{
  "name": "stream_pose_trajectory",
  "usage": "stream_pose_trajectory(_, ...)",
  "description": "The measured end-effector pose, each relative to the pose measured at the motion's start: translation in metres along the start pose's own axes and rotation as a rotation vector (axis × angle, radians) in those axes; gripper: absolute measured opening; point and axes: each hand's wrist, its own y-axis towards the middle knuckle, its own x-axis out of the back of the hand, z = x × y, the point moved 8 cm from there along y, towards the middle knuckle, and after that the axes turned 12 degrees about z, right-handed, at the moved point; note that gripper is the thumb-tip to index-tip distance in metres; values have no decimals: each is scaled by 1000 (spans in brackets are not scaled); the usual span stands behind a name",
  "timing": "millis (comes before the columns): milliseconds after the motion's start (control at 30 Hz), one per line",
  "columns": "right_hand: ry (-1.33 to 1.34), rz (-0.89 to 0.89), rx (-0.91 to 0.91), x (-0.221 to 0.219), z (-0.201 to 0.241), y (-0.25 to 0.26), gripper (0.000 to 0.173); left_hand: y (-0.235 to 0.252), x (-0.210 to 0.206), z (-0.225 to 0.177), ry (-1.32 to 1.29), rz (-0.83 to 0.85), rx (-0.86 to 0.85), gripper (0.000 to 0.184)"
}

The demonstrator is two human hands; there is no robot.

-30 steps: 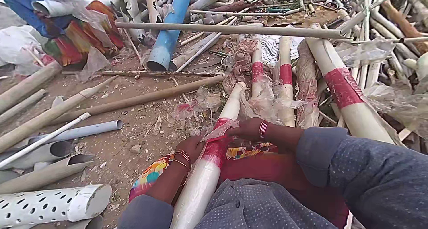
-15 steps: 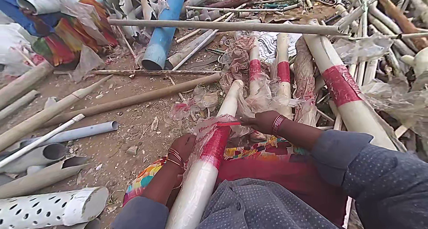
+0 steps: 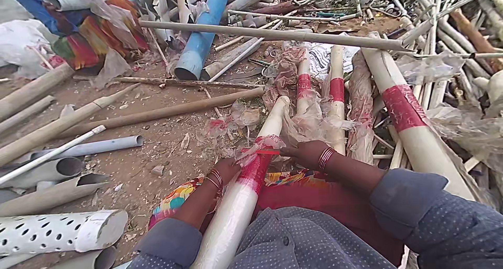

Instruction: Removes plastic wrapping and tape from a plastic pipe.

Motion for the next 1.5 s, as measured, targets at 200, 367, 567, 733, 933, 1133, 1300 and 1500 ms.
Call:
stream_pose_trajectory(200, 8, 8, -25, -3, 1, 0, 50, 2, -1, 14, -293, -39, -78, 39)
stream_pose_trajectory(367, 26, 20, -40, -4, -2, 7, 51, -3, -2, 13, -312, -26, -13, 42)
stream_pose_trajectory(567, 35, 44, -43, -2, 0, 13, 51, -21, 2, -5, 86, 68, 25, 50)
stream_pose_trajectory(733, 16, 47, -64, -1, -7, 18, 53, -5, 4, 0, 18, 39, -127, 43)
stream_pose_trajectory(933, -57, 23, -113, -1, -10, 22, 54, 0, 3, 7, -124, 53, -165, 52)
stream_pose_trajectory(1133, -83, 2, -159, -6, -4, 15, 56, -4, 0, 7, -128, 20, -153, 51)
stream_pose_trajectory(1300, -49, -48, -124, -12, 21, 0, 58, -2, -1, 7, -120, -4, -182, 50)
stream_pose_trajectory(1500, -55, -28, -97, -27, 45, -8, 60, -12, -1, -2, -14, 17, -178, 50)
